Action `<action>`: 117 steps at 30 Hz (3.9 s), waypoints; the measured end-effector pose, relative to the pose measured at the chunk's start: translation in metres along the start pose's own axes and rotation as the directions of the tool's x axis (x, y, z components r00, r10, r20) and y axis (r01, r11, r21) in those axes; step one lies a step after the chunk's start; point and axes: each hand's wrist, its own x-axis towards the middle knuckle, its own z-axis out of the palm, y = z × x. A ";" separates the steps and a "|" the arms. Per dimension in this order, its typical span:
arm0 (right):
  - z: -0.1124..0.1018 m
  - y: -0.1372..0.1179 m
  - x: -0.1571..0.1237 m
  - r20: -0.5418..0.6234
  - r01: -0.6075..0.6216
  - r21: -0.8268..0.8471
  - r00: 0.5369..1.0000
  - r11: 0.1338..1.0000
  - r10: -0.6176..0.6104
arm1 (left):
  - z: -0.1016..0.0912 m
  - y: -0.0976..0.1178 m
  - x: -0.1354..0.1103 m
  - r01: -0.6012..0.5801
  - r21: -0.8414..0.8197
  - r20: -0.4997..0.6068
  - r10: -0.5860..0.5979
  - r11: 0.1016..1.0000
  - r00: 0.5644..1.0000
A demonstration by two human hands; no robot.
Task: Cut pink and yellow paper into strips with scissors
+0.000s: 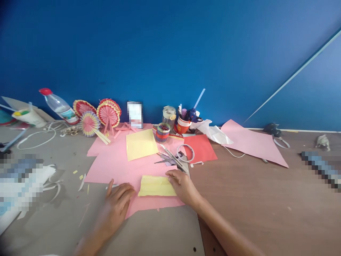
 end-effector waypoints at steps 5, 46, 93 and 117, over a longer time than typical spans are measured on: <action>-0.001 0.000 -0.006 -0.090 -0.075 0.116 0.992 0.990 0.086 | 0.007 -0.002 0.000 0.187 -0.330 -0.069 -0.221 0.925 0.973; -0.055 0.020 0.058 -0.376 -0.134 -0.629 0.915 0.765 -0.149 | -0.002 0.043 0.049 -0.146 -0.365 0.147 0.212 0.919 0.966; 0.021 -0.021 0.031 -0.125 0.409 0.131 0.910 0.903 -0.395 | 0.025 0.009 0.099 -0.134 -0.717 -0.378 -0.219 0.684 0.900; 0.014 -0.014 0.054 -0.067 0.047 0.983 0.992 0.177 0.110 | 0.036 0.017 0.096 -0.164 -0.611 -0.154 0.087 0.774 0.984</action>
